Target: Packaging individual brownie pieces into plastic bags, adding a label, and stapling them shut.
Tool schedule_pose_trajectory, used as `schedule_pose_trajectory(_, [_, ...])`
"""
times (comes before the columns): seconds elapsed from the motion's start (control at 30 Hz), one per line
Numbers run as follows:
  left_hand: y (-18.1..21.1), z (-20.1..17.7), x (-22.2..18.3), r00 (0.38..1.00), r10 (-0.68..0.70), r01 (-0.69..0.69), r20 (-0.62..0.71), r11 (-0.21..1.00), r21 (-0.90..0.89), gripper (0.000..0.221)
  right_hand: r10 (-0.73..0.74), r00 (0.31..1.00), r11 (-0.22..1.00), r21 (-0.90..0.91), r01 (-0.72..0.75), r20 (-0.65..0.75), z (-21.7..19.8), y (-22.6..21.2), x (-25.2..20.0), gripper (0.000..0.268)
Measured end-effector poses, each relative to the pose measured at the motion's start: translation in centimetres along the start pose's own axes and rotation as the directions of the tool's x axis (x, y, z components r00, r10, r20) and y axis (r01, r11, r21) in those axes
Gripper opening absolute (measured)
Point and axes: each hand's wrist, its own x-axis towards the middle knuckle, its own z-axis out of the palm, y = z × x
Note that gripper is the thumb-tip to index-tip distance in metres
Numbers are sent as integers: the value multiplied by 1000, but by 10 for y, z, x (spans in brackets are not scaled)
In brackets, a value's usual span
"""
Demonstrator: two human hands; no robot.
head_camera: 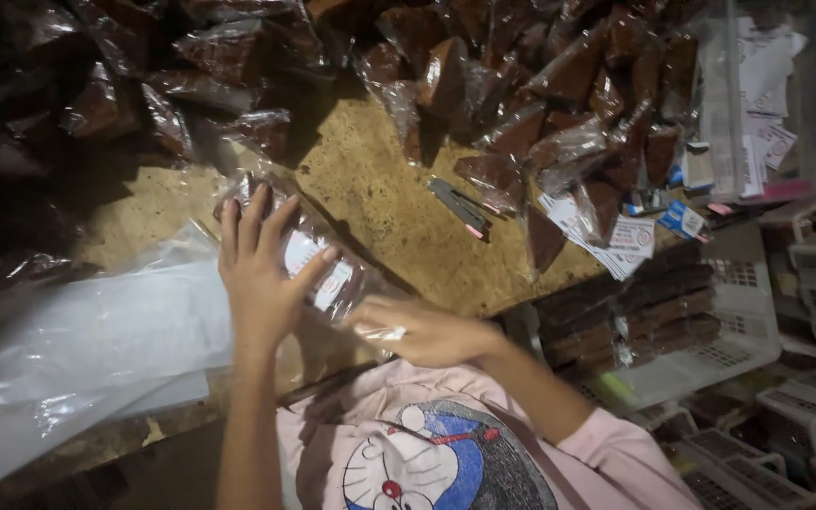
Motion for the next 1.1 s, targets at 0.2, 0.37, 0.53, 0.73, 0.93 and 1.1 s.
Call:
schedule_pose_trajectory(0.2, [13,-27,24,993,-71,49,92,974,220,75,93,828,894,412,174,-554,-113,-83,48,36])
schedule_pose_trajectory(0.37, [80,11,88,979,164,-177,122,979,105,49,76,536,819,-254,-514,-841,-185,-9,101,63])
schedule_pose_trajectory(0.53, [112,52,131,968,147,-163,203,984,64,60,-24,456,901,-217,-375,-890,-172,-31,90,40])
schedule_pose_trajectory(0.73, [71,40,93,982,43,63,183,841,-537,39,256,354,898,357,258,-900,-148,-50,33,38])
schedule_pose_trajectory(0.93, [57,31,13,990,-84,144,117,616,-775,47,392,468,733,576,362,-792,-98,-39,11,28])
schedule_pose_trajectory(1.1, [76,22,-35,994,-96,99,50,620,-778,46,416,545,645,659,387,-728,-48,-64,24,40])
